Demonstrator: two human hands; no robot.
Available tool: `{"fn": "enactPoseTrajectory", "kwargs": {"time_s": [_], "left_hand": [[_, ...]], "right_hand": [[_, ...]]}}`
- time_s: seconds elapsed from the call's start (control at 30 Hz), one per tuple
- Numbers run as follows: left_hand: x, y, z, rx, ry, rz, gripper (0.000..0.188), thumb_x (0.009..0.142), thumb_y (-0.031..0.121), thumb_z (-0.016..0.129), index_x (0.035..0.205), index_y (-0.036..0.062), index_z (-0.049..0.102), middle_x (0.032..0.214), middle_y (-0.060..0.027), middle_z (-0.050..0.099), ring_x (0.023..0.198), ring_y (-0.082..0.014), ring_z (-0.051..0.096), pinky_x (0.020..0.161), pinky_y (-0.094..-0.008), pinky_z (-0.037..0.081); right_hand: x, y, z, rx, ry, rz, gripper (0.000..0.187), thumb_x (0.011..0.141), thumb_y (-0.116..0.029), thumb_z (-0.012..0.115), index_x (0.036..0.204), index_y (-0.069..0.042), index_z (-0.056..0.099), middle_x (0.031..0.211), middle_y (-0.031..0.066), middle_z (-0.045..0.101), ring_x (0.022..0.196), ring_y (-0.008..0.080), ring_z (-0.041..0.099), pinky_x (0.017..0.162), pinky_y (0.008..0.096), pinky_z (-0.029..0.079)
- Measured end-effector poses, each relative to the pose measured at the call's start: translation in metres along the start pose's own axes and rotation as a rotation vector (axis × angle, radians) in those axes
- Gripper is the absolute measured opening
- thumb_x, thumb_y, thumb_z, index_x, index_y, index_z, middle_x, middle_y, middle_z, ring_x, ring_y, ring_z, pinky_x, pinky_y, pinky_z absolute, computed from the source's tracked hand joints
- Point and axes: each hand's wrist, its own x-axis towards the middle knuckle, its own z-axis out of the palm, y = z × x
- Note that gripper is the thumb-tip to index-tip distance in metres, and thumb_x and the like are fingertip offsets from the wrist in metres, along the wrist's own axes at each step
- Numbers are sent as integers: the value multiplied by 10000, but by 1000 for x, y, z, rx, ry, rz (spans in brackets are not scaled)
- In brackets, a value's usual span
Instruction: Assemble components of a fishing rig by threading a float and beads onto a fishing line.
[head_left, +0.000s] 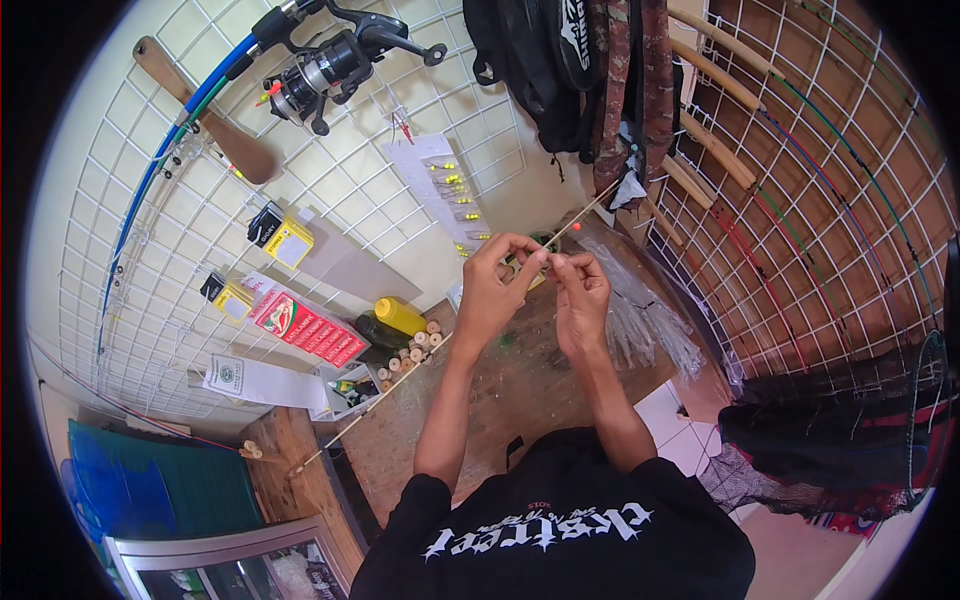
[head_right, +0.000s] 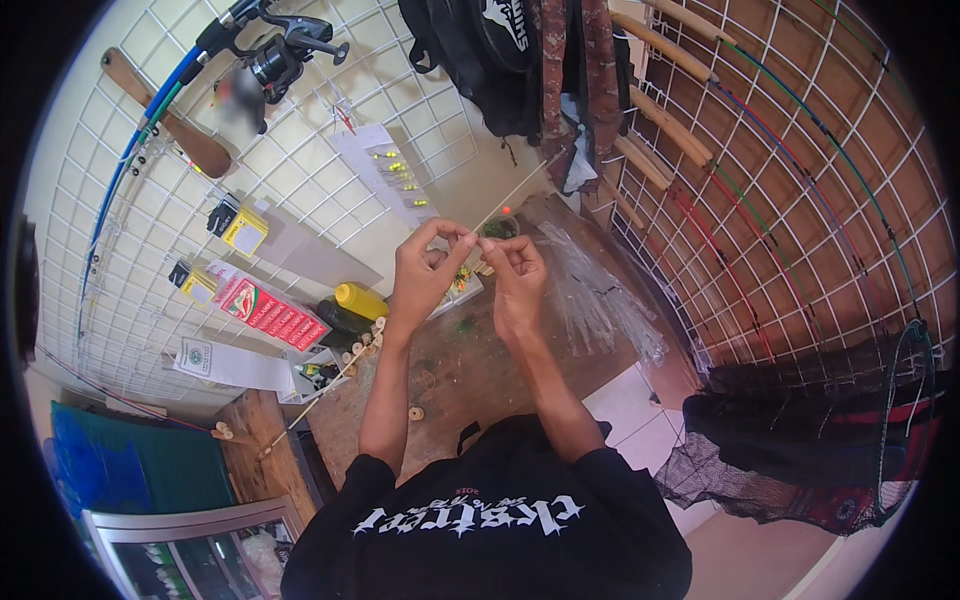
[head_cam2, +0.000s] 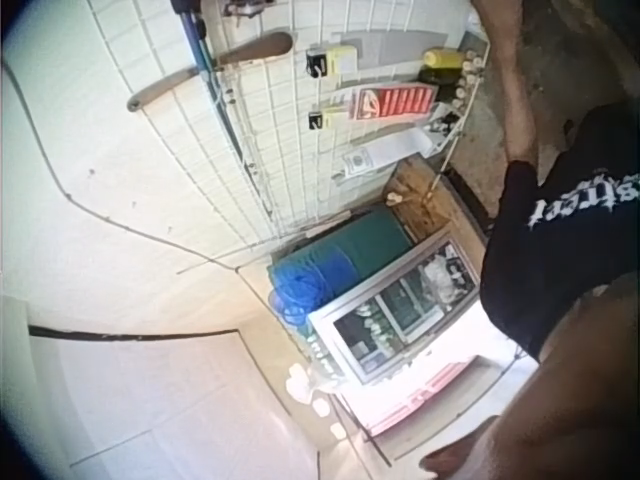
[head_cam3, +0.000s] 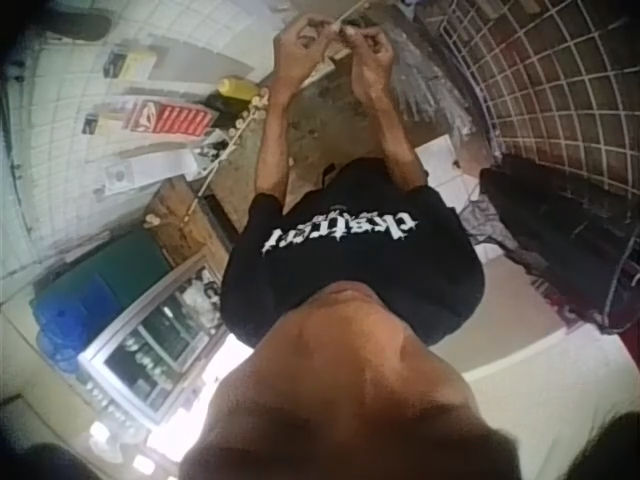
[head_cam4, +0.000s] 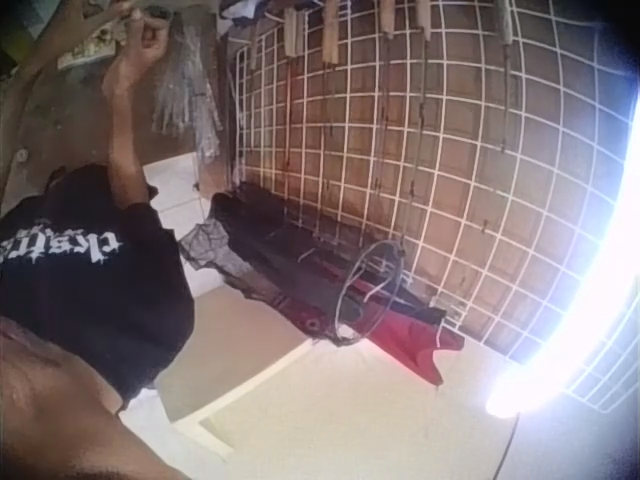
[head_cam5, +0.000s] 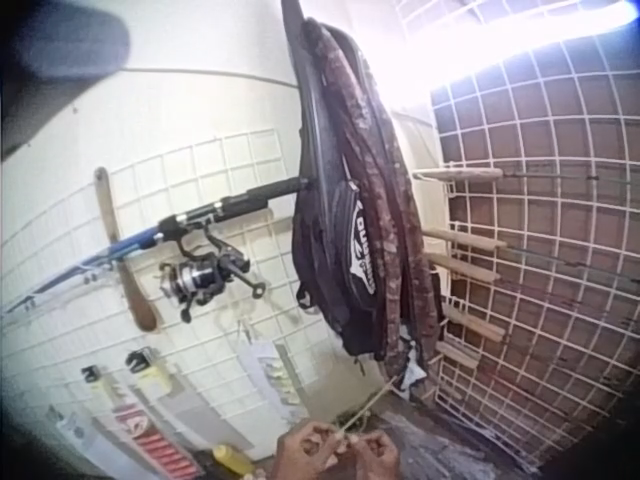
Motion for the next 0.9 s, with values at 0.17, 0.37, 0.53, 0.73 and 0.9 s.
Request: {"fn": "enactPoseTrajectory", "kwargs": {"time_s": [0.17,0.37,0.53,0.73,0.9], "left_hand": [[0,-6,-2,19,1,30,150,877,106,676,951,-15,627,823,0,548,540,30,407,437,-149,283],[0,-9,-2,14,-11,-1,151,886,113,668,942,-20,624,820,-4,580,539,23,419,439,-160,291],[0,-9,-1,62,-21,15,147,890,108,661,938,-25,622,821,-4,606,544,19,428,441,-171,301],[0,-9,-2,35,-4,27,142,892,102,655,937,-27,614,827,-5,606,542,17,433,443,-174,305],[1,-6,-3,48,22,15,156,896,118,655,940,-23,603,855,-16,619,545,5,457,446,-182,324]], "right_hand": [[0,-1,8,-8,75,-20,109,851,-37,696,896,-33,597,861,23,640,799,69,563,740,226,437],[1,-5,14,-43,128,6,190,849,-80,716,1012,-9,650,885,7,647,789,52,543,717,212,413],[3,-4,10,-65,111,39,207,848,-116,726,1017,-8,677,893,-5,651,791,43,530,696,204,386],[4,-3,12,-100,79,47,154,877,-98,689,1009,-23,660,880,-20,631,728,37,491,665,193,397],[2,-2,12,-143,56,17,148,883,-114,688,995,-25,653,875,-16,630,732,45,493,677,202,397]]}}
